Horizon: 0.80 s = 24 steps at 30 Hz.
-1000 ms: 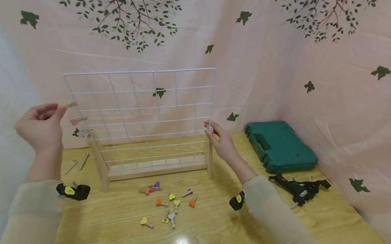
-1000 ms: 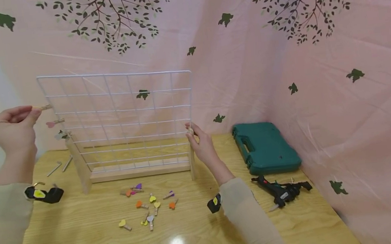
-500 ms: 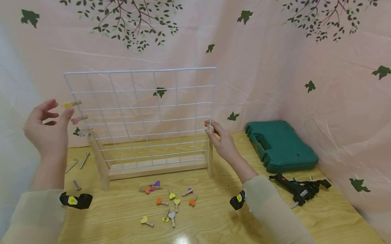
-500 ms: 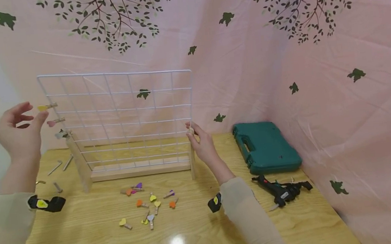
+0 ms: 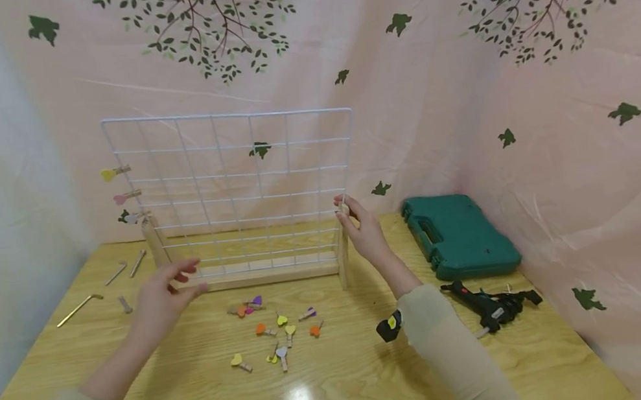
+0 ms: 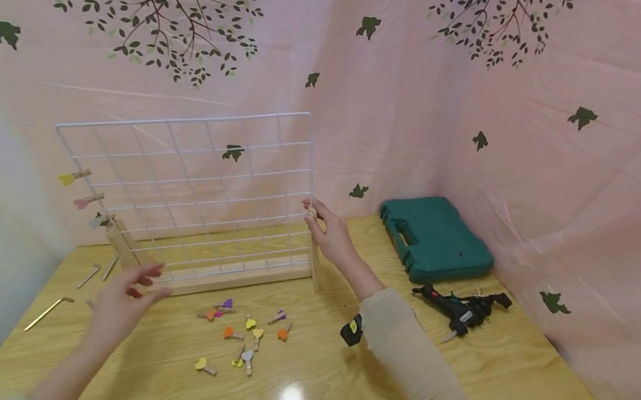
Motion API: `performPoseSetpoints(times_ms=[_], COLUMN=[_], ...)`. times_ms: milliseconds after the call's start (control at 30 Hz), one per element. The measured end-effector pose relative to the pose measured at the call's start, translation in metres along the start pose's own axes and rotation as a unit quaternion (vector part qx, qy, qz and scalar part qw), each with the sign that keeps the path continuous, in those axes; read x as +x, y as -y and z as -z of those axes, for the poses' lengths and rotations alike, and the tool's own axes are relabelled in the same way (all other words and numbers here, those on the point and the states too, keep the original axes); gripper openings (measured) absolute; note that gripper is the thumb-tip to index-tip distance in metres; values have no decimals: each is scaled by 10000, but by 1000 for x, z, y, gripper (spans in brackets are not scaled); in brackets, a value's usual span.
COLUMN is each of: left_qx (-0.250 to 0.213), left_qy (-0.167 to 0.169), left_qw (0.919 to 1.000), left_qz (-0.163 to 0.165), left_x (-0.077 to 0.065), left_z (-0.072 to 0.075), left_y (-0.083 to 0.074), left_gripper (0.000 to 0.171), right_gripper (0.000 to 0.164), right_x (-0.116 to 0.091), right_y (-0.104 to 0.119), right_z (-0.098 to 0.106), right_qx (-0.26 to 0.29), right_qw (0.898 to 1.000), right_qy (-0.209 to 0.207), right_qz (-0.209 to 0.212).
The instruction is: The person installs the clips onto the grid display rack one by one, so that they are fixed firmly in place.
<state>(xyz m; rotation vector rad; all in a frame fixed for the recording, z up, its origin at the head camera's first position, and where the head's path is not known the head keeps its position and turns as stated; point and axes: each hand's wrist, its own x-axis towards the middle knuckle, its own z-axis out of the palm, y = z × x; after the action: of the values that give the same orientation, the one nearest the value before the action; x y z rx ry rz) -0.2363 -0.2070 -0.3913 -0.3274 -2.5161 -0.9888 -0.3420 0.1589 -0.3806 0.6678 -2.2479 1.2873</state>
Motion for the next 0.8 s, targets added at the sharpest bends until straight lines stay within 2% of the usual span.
performPoseSetpoints(times_ms=[133, 267, 367, 467, 567, 667, 800], left_qx=[-156, -367, -409, -451, -455, -461, -472], left_qy=[1045, 2024, 2506, 2798, 2941, 2961, 2922], left_qw=[9944, 9784, 9667, 9581, 9535, 9520, 9534], left_qz=[-94, -185, -330, -422, -484, -617, -588], left_x=[-25, -45, -54, -60, -62, -62, -62], left_z=[-24, -39, -46, -50, -53, -56, -56], left_y=[8, 12, 13, 13, 12, 11, 10], left_gripper=[41, 36, 37, 36, 30, 21, 17], right_gripper=[32, 32, 31, 31, 30, 30, 31], right_x=[2, 1, -1, -3, -5, -5, -5], right_y=[0, 2, 14, 28, 38, 40, 38], right_z=[2, 2, 4, 6, 8, 9, 10], right_qx=[-5, -8, 80, 176, 171, 158, 179], right_qw=[10000, 10000, 9998, 9997, 9998, 9999, 9998], right_qy=[10, 16, 13, 1, -3, -3, -45], right_qz=[16, 93, 165, 174, 109, 48, 90])
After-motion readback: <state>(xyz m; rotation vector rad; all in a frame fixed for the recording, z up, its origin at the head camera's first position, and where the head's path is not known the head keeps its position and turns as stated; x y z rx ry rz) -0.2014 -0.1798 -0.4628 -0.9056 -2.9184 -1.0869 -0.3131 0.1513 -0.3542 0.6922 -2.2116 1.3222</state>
